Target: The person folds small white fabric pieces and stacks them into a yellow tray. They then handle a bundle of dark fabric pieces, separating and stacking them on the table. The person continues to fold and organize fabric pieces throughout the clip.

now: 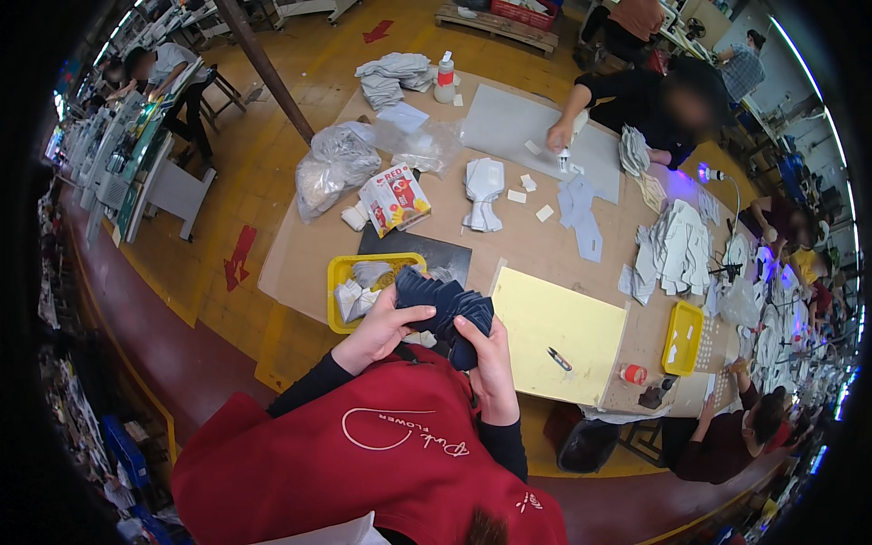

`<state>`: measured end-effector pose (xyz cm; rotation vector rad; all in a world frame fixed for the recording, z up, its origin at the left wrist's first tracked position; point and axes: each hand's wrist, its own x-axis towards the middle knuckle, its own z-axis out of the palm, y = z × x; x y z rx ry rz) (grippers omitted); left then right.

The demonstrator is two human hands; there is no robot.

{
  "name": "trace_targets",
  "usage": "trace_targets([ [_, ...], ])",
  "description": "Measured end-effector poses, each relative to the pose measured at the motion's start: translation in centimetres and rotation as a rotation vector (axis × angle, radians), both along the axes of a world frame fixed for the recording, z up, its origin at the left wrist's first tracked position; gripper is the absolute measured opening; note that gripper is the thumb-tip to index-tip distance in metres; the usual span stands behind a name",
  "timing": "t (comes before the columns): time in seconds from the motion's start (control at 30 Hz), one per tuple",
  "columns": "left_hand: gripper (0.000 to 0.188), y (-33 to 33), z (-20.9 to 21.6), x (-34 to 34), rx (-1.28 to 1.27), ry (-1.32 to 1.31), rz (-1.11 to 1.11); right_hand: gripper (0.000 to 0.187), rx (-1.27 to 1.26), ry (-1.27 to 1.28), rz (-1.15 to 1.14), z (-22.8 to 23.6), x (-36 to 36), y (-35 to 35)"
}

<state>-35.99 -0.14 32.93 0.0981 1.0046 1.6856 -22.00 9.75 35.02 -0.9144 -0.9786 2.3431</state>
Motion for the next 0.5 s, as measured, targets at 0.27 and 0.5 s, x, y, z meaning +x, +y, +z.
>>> trace_targets([
  [0.27,0.045,-0.4,-0.4,-0.7,0.104,-0.262,-0.089,0.020,0.013,0.002,-0.076,-0.4,0.3,0.2],
  [0.5,0.042,-0.4,-0.7,-0.9,0.122,-0.298,-0.091,0.021,-0.018,0.055,-0.095,-0.5,0.8,0.7],
])
